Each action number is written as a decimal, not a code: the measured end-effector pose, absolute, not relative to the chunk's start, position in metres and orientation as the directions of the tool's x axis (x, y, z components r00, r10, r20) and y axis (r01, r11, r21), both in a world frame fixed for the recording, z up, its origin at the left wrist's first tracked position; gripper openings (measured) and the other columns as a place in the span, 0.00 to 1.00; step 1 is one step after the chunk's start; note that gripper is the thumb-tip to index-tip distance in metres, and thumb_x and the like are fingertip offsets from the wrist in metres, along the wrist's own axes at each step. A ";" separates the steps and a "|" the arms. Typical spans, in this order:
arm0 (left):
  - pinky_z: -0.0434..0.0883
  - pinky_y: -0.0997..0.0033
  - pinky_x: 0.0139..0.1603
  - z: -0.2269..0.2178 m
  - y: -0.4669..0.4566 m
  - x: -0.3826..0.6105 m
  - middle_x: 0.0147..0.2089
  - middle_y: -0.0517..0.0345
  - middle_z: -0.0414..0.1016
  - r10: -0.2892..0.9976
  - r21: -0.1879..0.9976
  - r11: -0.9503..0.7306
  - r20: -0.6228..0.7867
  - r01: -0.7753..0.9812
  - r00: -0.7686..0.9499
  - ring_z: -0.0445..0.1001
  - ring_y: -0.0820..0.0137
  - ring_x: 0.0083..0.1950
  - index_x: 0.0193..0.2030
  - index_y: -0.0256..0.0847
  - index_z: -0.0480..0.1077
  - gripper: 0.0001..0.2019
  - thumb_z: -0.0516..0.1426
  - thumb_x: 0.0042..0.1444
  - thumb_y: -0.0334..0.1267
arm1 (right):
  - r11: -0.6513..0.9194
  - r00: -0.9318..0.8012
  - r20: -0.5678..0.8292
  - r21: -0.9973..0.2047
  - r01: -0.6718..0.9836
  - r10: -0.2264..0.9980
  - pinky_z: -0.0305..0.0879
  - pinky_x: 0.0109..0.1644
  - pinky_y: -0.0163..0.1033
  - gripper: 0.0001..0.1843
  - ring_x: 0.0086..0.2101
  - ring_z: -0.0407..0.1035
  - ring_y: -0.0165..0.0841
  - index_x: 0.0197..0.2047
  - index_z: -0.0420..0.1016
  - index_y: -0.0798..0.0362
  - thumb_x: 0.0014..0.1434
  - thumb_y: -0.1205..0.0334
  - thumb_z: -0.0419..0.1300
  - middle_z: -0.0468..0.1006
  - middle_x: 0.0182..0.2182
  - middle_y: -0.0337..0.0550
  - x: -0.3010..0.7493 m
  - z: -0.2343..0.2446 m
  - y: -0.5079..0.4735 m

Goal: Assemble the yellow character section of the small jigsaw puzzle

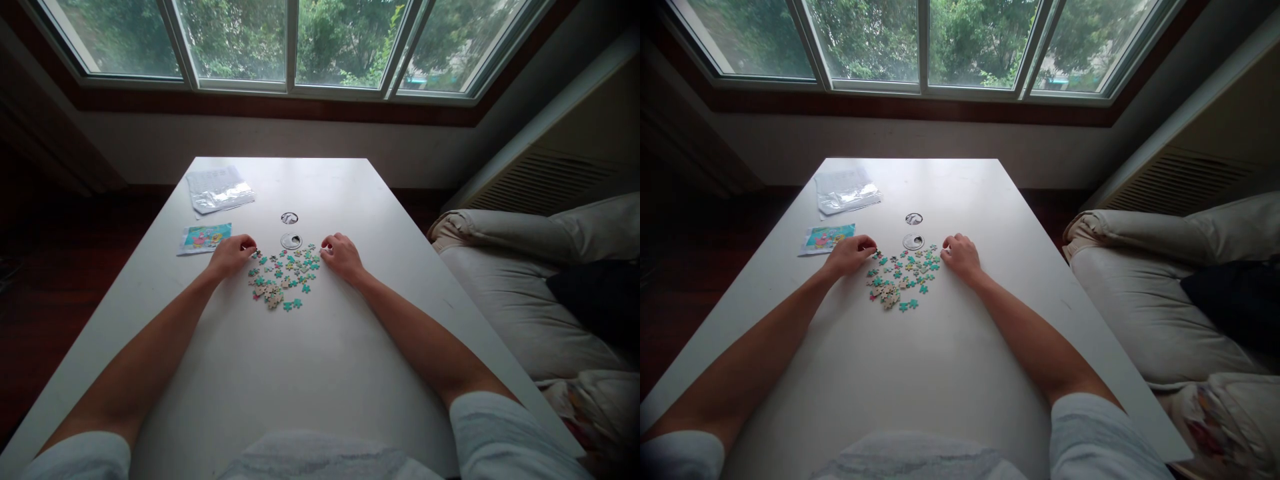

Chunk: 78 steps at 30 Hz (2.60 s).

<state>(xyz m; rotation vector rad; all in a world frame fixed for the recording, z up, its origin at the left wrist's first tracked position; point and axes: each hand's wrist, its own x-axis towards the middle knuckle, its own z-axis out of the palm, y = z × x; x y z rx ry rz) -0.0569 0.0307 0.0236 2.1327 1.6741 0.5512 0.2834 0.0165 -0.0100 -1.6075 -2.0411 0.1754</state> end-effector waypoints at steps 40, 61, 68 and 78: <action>0.63 0.71 0.35 0.048 0.016 -0.053 0.40 0.57 0.78 0.815 0.279 -0.563 0.030 0.778 0.579 0.73 0.68 0.37 0.39 0.45 0.75 0.10 0.53 0.61 0.42 | 0.291 -0.008 0.427 -0.603 0.743 0.904 0.62 0.43 0.41 0.11 0.34 0.66 0.35 0.33 0.76 0.51 0.64 0.55 0.59 0.74 0.31 0.42 0.288 -0.009 0.027; 0.61 0.71 0.31 0.051 0.018 -0.065 0.36 0.59 0.76 0.755 0.372 -0.554 -0.153 0.745 0.638 0.72 0.67 0.34 0.38 0.46 0.73 0.09 0.60 0.52 0.45 | 0.704 -0.572 0.411 -0.424 0.570 0.710 0.60 0.47 0.43 0.08 0.37 0.66 0.36 0.37 0.78 0.51 0.65 0.59 0.58 0.77 0.34 0.44 0.263 -0.001 0.003; 0.61 0.70 0.32 0.052 0.016 -0.064 0.35 0.58 0.76 0.768 0.358 -0.556 -0.124 0.750 0.628 0.72 0.66 0.34 0.37 0.45 0.71 0.08 0.57 0.52 0.43 | 0.830 -0.748 0.370 -0.333 0.447 0.552 0.59 0.48 0.43 0.10 0.41 0.65 0.38 0.44 0.77 0.49 0.67 0.53 0.58 0.77 0.39 0.46 0.240 0.009 -0.022; 0.64 0.72 0.34 0.057 0.015 -0.065 0.36 0.59 0.78 0.756 0.455 -0.529 -0.131 0.717 0.641 0.73 0.68 0.33 0.43 0.46 0.73 0.11 0.55 0.54 0.40 | 0.850 -0.788 0.324 -0.256 0.460 0.524 0.59 0.50 0.44 0.11 0.44 0.64 0.38 0.48 0.78 0.48 0.68 0.54 0.58 0.75 0.42 0.47 0.228 0.009 -0.033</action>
